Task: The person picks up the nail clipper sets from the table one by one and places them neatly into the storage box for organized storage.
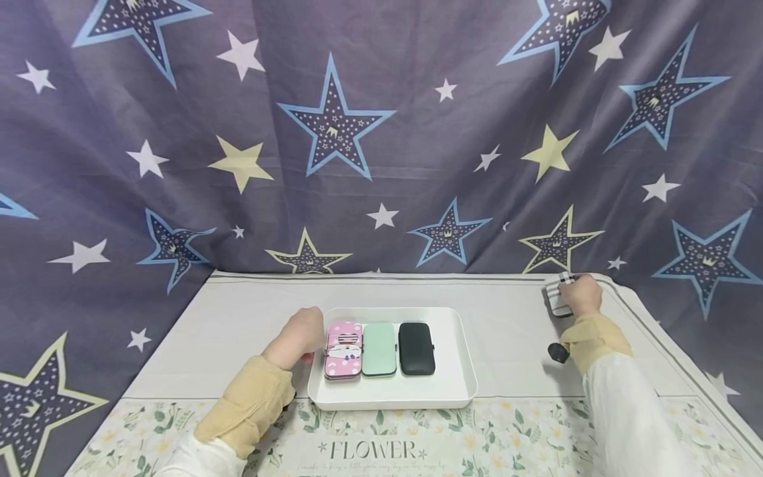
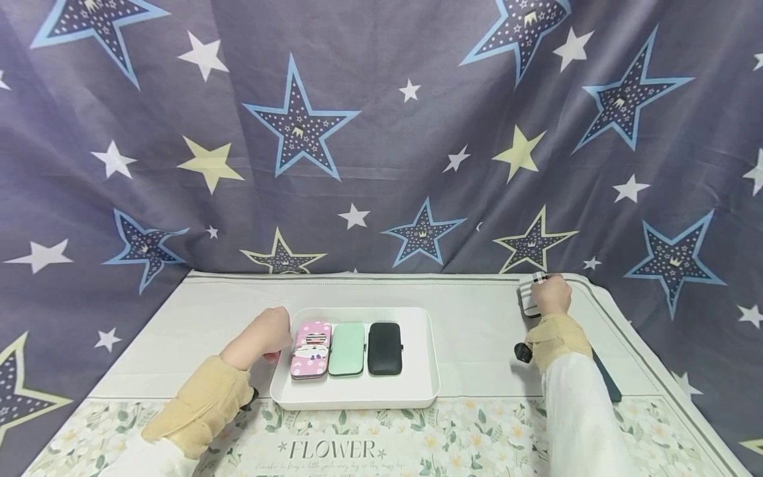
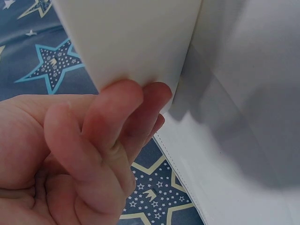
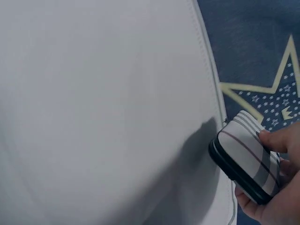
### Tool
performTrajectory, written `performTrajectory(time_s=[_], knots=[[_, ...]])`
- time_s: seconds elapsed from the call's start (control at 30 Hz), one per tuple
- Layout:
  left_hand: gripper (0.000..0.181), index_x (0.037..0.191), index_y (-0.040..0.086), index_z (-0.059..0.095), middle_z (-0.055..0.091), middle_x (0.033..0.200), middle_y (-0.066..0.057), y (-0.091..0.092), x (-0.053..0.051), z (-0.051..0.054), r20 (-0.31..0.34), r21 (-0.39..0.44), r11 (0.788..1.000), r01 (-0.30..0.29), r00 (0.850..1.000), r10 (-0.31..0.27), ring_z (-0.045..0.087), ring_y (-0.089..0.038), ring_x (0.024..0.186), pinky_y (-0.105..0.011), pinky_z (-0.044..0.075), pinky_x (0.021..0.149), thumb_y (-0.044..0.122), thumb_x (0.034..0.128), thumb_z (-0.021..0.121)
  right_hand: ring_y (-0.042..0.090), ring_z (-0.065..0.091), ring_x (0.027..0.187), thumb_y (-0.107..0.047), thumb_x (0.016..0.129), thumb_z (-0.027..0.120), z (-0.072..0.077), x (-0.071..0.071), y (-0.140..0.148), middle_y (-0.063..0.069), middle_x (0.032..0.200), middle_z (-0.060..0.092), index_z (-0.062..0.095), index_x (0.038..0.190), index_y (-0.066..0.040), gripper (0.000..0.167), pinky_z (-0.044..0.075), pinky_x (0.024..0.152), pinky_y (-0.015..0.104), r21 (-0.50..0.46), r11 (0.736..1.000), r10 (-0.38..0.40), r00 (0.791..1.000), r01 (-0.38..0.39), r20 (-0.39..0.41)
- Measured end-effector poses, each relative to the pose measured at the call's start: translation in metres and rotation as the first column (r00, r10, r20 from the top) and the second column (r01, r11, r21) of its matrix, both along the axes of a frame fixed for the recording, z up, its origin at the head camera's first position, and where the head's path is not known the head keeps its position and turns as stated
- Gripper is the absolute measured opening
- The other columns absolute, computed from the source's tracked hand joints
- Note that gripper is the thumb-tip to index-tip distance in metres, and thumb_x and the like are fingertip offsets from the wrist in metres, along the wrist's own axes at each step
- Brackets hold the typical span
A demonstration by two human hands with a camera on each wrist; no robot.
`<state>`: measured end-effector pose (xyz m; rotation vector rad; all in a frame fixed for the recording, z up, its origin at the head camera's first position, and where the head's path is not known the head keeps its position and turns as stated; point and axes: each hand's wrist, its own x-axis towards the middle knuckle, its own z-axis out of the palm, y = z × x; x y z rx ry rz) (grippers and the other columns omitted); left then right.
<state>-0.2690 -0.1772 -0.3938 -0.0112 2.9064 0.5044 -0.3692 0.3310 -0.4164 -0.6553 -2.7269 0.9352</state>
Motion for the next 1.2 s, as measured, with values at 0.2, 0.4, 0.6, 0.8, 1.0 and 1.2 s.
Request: performTrajectory(time_s=[0.2,0.4,0.6,0.8,1.0,1.2], knots=[[0.024,0.100,-0.021,0.057,0.057,0.046,-0.009,0.000,0.000,-0.001,-0.006,-0.005,1.000,-0.001,1.000,0.001,0.052,-0.010,0.032,-0.015,0.041,0.032,-0.004,0.0837,0.055,0.045,0.044,0.119,-0.018,0.090,0.054,0.013,-0.004,-0.005,0.034,0.129,0.046,0.042,0.131,0.014,0.054,0.044,0.100,0.049,-0.147,0.989,-0.040,0.997,0.030,-0.062],[0.025,0.101,-0.022,0.056,0.056,0.044,-0.009,0.000,-0.001,-0.003,-0.014,-0.008,1.000,-0.002,1.000,0.002,0.053,-0.010,0.032,-0.016,0.042,0.032,-0.004,0.0841,0.054,0.038,0.048,0.120,-0.020,0.091,0.055,0.029,-0.006,-0.013,0.030,0.135,0.044,0.038,0.136,0.011,0.057,0.047,0.098,0.043,-0.270,0.962,-0.068,0.994,0.043,-0.084],[0.025,0.101,-0.022,0.056,0.055,0.044,-0.009,-0.001,-0.002,-0.004,-0.017,-0.020,1.000,0.004,1.000,-0.005,0.052,-0.010,0.031,-0.015,0.041,0.031,-0.004,0.0838,0.054,0.031,0.049,0.118,-0.024,0.093,0.054,0.048,-0.005,-0.024,0.027,0.140,0.039,0.030,0.142,0.007,0.063,0.050,0.093,0.033,-0.394,0.918,0.001,0.995,-0.042,-0.102],[0.025,0.100,-0.022,0.057,0.056,0.046,-0.010,-0.001,0.000,-0.003,-0.022,-0.012,1.000,0.009,1.000,-0.009,0.053,-0.010,0.032,-0.015,0.041,0.032,-0.004,0.0837,0.055,0.005,0.054,0.084,-0.025,0.094,0.051,0.067,0.001,-0.041,0.021,0.132,0.043,0.026,0.144,0.006,0.064,0.051,0.072,0.013,-0.458,0.872,0.114,0.982,-0.172,-0.152],[0.025,0.101,-0.021,0.056,0.057,0.050,-0.011,-0.001,-0.001,-0.003,-0.017,-0.022,1.000,0.007,1.000,-0.007,0.053,-0.009,0.033,-0.014,0.041,0.032,-0.004,0.0837,0.054,-0.005,0.051,0.061,-0.024,0.093,0.057,0.085,0.009,-0.064,0.003,0.096,0.050,0.030,0.145,0.001,0.063,0.049,0.056,0.013,-0.462,0.842,0.194,0.955,-0.279,-0.222],[0.026,0.103,-0.021,0.056,0.056,0.050,-0.011,0.000,-0.002,-0.002,-0.017,-0.023,1.000,0.005,1.000,-0.005,0.052,-0.009,0.032,-0.015,0.041,0.032,-0.004,0.0836,0.054,-0.003,0.055,0.064,-0.024,0.092,0.058,0.099,0.018,-0.093,0.004,0.097,0.051,0.030,0.143,0.002,0.064,0.052,0.059,0.013,-0.478,0.793,0.287,0.924,-0.377,-0.252]])
